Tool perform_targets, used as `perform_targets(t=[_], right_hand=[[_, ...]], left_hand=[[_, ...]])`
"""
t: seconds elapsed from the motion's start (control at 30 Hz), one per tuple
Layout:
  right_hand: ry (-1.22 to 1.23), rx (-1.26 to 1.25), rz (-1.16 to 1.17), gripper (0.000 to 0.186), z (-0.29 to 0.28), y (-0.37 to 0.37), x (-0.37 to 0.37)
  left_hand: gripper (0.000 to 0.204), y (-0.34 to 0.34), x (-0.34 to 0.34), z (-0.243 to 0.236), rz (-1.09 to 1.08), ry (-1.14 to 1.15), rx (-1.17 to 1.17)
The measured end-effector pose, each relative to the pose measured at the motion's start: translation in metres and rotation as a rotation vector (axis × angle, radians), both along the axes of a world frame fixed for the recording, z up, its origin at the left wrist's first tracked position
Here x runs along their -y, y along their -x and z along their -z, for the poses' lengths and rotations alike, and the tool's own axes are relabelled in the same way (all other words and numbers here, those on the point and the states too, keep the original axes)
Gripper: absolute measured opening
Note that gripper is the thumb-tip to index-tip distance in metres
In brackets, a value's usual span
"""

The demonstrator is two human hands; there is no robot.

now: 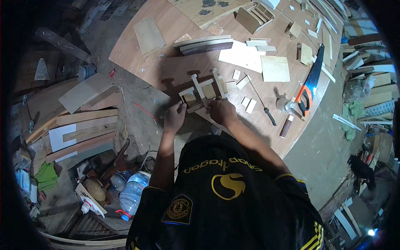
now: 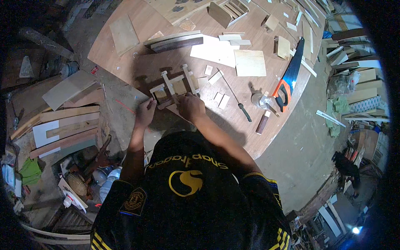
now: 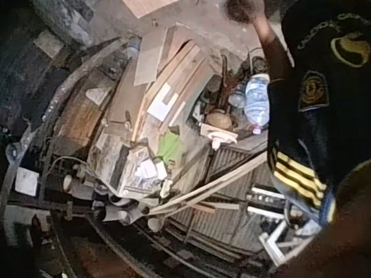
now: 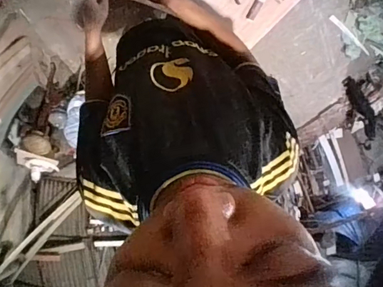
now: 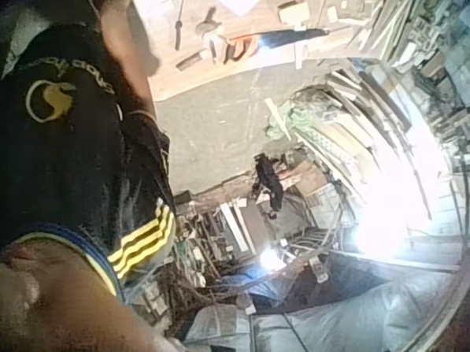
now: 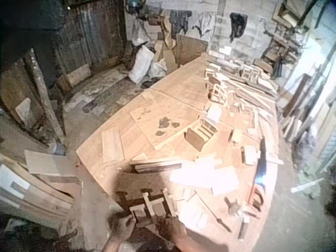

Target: Assembling and refining a small wooden structure using glue, a handsaw, and a chisel.

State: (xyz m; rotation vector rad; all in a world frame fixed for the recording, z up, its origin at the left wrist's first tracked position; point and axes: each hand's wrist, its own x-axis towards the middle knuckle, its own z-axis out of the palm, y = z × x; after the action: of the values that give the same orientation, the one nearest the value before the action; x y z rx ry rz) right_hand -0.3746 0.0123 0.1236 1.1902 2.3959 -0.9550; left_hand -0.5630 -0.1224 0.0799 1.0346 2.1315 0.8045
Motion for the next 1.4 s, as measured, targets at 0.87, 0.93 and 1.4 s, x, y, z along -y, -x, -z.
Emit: perform_targets(t=[0.87,0.93,1.4], right_hand=[[-0.073,-0.210,0.520,0.026,-0.018,-0.171,-0.014],[-0.047,-0.223,0.582,0.025,-0.010,-0.187,-0.005],[-0.310,-0.198,0.384,0.055,0.026,-0.163,-0.021]], left_hand=[[0.038,0.014,0.086,0.060,0.070,0.158,0.274],[0.037,0.007,0.084,0.054,0.193,0.298,0.266],[0.037,-0.046,0.108,0.030,0.066,0.247,0.198]])
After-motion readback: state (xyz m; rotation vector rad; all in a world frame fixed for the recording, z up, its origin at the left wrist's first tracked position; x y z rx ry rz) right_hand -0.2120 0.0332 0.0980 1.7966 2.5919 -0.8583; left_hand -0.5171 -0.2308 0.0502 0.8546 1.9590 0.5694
